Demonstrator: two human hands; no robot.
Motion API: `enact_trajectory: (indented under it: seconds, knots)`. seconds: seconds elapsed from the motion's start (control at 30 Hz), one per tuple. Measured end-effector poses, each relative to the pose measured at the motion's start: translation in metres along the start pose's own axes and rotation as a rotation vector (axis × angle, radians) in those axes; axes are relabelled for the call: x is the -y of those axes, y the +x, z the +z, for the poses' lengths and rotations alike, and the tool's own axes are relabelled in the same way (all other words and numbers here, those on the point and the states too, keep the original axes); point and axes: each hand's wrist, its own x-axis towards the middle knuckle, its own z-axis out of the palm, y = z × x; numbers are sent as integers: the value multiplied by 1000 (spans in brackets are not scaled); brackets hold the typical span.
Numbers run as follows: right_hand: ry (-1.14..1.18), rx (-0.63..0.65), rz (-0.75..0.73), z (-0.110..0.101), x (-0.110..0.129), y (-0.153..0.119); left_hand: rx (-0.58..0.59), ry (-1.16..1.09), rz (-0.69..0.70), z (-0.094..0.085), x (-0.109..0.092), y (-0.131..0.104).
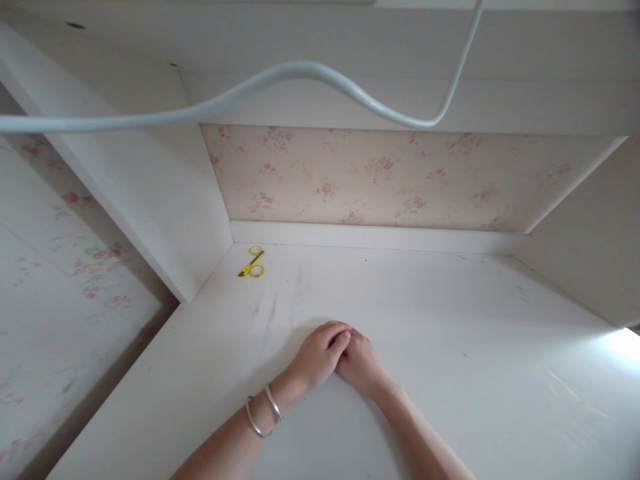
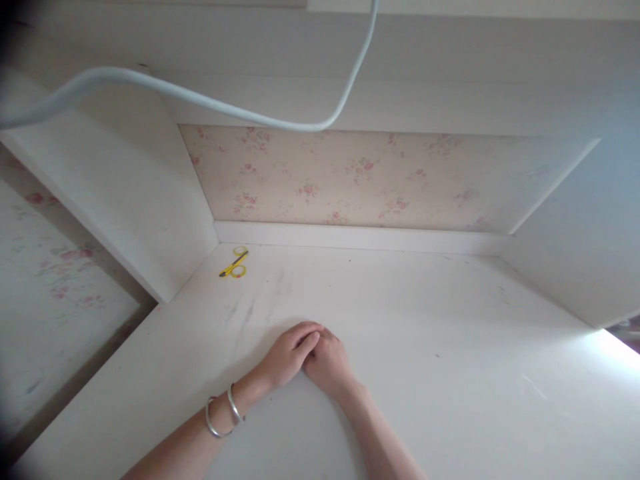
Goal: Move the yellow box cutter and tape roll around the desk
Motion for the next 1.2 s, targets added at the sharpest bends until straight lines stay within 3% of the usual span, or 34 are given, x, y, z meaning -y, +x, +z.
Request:
enact_trajectory:
  seconds: [1.2]
  knots:
    - [-20,-1,5,4,-4,0,13,10,15,0,2,0]
